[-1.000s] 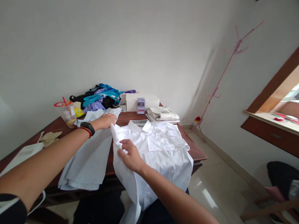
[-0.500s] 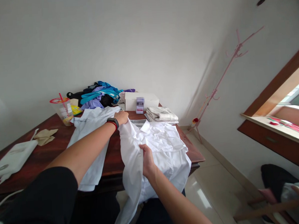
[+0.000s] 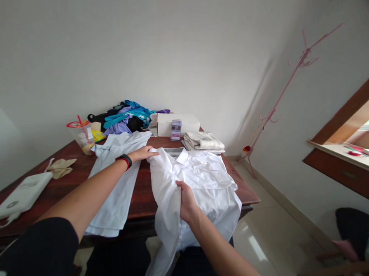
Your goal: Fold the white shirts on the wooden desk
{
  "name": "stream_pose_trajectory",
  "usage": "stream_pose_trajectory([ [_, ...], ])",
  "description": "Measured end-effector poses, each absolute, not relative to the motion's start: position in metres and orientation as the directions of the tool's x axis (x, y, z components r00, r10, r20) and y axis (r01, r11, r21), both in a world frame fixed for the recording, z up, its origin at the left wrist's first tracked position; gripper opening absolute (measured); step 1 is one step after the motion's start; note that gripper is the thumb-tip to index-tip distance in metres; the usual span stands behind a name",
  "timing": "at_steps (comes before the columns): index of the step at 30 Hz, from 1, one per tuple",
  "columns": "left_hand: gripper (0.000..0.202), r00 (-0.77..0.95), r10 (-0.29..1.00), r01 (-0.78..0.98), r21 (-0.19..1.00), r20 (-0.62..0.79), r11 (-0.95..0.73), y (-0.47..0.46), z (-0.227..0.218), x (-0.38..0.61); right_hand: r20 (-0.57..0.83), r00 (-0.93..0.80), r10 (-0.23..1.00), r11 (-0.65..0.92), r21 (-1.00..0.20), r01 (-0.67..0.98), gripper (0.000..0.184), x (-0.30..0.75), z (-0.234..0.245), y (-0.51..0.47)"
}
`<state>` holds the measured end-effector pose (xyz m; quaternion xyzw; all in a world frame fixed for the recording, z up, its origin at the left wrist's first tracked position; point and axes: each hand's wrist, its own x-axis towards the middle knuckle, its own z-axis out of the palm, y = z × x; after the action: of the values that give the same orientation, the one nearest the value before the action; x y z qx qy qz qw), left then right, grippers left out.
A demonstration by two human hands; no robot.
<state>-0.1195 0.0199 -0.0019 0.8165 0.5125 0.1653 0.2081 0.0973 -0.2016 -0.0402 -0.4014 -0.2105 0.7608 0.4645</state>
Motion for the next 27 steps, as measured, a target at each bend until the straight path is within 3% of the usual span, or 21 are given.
stream_pose_trajectory([
  [4, 0.056, 0.400, 0.915, 0.818, 0.430, 0.051, -0.382, 0.022, -0.015, -0.109, -0.335, -0.115, 0.935, -0.348, -0.804, -0.483, 0.025, 0.109, -0.035, -0.210],
  [7, 0.045, 0.366, 0.927, 0.844, 0.391, 0.082, -0.367, 0.027, -0.018, -0.102, -0.310, -0.066, 0.948, -0.314, -0.891, -0.329, 0.032, 0.119, -0.035, -0.221],
  [11, 0.034, 0.288, 0.949, 0.870, 0.378, 0.129, -0.315, 0.028, -0.018, -0.097, -0.302, -0.140, 0.943, -0.323, -0.932, -0.166, 0.043, 0.122, -0.043, -0.241],
  [16, 0.044, 0.275, 0.932, 0.853, 0.387, 0.235, -0.350, 0.012, -0.016, -0.088, -0.291, -0.205, 0.934, -0.314, -0.945, -0.089, 0.046, 0.125, -0.050, -0.258],
  [23, 0.081, 0.353, 0.931, 0.823, 0.443, 0.091, -0.356, 0.028, -0.007, -0.076, -0.161, -0.156, 0.975, -0.171, -0.984, -0.052, 0.036, 0.143, -0.034, -0.256],
  [27, 0.064, 0.379, 0.924, 0.793, 0.497, 0.048, -0.351, 0.045, -0.002, -0.072, -0.165, -0.153, 0.974, -0.171, -0.985, -0.027, 0.038, 0.143, -0.047, -0.261],
])
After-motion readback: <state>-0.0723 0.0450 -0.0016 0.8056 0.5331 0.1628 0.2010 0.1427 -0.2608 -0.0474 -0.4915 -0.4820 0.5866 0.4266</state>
